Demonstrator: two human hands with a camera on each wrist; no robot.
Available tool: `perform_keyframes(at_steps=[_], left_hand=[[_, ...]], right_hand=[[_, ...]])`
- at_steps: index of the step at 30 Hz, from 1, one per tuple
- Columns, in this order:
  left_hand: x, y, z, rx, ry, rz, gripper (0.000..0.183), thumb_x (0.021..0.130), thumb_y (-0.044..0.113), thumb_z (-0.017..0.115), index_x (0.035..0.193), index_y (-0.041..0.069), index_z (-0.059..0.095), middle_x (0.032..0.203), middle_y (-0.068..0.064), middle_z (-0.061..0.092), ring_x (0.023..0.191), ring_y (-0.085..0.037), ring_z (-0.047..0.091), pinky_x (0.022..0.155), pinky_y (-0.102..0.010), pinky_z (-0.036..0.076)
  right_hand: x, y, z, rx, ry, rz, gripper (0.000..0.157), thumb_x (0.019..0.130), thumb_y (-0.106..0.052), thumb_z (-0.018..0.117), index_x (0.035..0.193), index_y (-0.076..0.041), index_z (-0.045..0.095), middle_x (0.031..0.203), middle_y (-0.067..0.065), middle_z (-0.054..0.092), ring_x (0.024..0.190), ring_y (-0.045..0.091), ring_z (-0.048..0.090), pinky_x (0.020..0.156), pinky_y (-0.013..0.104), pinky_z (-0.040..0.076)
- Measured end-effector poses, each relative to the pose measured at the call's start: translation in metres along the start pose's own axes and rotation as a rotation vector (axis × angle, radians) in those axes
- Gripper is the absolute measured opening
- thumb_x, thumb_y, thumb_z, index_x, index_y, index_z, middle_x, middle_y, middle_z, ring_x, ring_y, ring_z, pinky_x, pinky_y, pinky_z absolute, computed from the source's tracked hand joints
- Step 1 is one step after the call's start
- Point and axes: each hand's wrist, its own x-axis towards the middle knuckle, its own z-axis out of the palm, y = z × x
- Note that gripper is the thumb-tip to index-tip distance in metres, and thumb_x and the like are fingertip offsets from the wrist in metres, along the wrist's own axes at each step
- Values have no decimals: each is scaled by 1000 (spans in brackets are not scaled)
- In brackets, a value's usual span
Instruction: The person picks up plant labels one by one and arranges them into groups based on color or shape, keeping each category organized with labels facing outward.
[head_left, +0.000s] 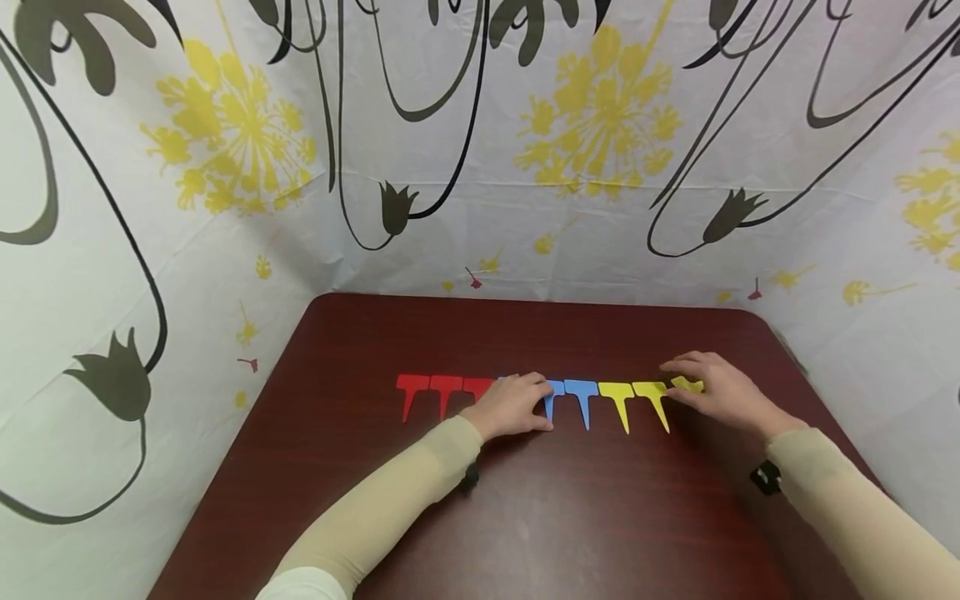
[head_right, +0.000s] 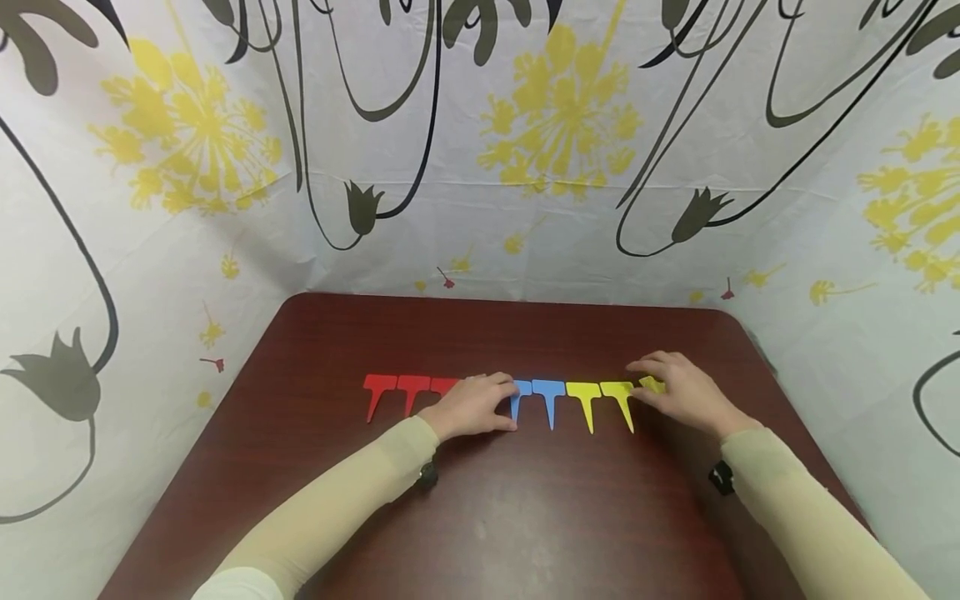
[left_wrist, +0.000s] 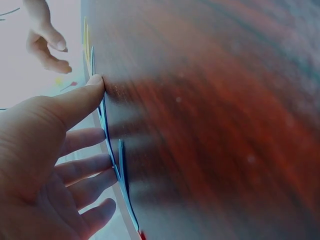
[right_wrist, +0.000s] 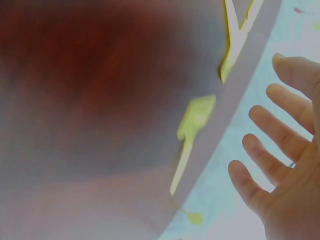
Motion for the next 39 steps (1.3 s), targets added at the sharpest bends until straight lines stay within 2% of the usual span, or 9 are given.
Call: perform_keyframes(at_steps=[4, 9, 16, 26, 32, 39], left_hand=[[0, 0, -1, -1, 0, 1, 67, 89, 57, 70, 144, 21, 57, 147, -2, 51, 126, -19, 54, 103, -40, 47], [0, 0, -2, 10, -1, 3, 67, 89, 57, 70, 143, 21, 58, 147, -1, 51, 126, -18, 54, 104, -39, 47], [0, 0, -2, 0, 5, -2, 67, 88, 57, 71, 143, 21, 58, 146, -1, 52, 124, -17, 55, 102, -37, 48], [0, 0, 0, -20, 7, -10, 66, 89, 57, 70, 143, 22, 57, 148, -1, 50, 126, -19, 55, 101, -41, 49], [-1, -1, 0, -28, 18, -4, 65, 88, 56, 71, 142, 22, 58, 147, -2, 51, 124, -19, 56, 100, -41, 49], [-2, -1, 0, -25, 29, 3, 65, 88, 56, 71, 142, 22, 59, 147, -2, 51, 123, -20, 57, 99, -41, 50]], right_hand=[[5, 10, -17, -17, -38, 5, 41, 91, -16, 75, 131, -9, 67, 128, 14, 62, 121, 41, 51, 93, 63, 43], [7, 25, -26, -39, -92, 7, 41, 89, -10, 74, 130, -8, 67, 126, 16, 63, 118, 40, 56, 93, 63, 45], [10, 41, -25, -56, -119, 11, 39, 87, -9, 75, 126, -8, 70, 124, 17, 64, 115, 42, 57, 92, 63, 45], [8, 59, -25, -81, -150, 4, 35, 83, -7, 81, 117, -8, 74, 116, 14, 67, 110, 42, 60, 86, 60, 50], [5, 67, -18, -72, -177, 15, 31, 82, -8, 82, 113, -9, 74, 110, 11, 66, 103, 36, 62, 83, 57, 52], [2, 74, -14, -82, -163, 26, 23, 82, -14, 84, 103, -14, 74, 103, 4, 64, 93, 27, 64, 79, 52, 54]])
